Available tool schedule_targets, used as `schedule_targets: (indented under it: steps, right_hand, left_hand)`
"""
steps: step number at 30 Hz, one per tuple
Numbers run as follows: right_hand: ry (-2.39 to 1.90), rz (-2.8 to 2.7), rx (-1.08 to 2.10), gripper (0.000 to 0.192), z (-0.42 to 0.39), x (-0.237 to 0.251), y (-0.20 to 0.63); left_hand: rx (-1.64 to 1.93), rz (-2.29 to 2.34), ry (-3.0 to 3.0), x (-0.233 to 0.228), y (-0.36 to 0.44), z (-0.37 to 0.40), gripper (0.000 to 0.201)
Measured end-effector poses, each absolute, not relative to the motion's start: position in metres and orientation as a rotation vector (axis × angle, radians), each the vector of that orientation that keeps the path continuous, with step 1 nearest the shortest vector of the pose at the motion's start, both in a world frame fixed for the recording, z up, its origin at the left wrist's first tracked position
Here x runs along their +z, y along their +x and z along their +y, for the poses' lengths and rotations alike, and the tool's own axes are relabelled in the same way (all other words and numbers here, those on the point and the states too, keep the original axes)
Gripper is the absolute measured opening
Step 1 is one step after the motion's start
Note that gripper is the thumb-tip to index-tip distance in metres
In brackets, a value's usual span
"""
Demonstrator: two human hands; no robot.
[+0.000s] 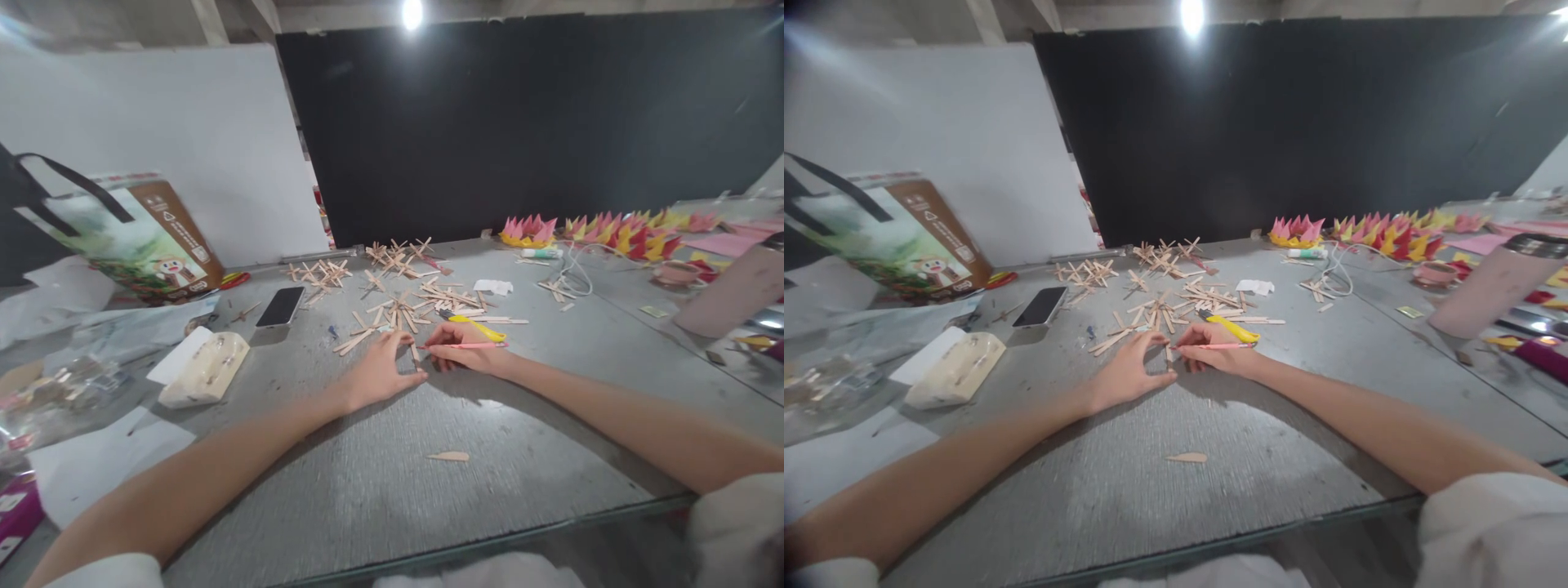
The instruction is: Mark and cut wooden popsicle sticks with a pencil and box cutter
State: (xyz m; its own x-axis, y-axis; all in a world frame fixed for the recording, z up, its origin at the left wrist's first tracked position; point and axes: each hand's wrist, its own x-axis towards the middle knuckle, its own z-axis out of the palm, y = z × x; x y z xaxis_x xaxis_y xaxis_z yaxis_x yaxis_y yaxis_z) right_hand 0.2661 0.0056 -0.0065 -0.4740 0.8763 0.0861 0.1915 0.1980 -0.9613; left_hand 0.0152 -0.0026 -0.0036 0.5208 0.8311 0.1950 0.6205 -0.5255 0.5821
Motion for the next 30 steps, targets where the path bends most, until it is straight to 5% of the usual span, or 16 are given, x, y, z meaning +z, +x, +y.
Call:
schedule_targets:
  steps: [30]
  right_hand:
    - [-0.919,-1.944,1.426,0.011,0.019,-0.016,0.27]
  left_hand:
    - [0.608,1.144,2.271,0.0,0.014,-0.005,0.085]
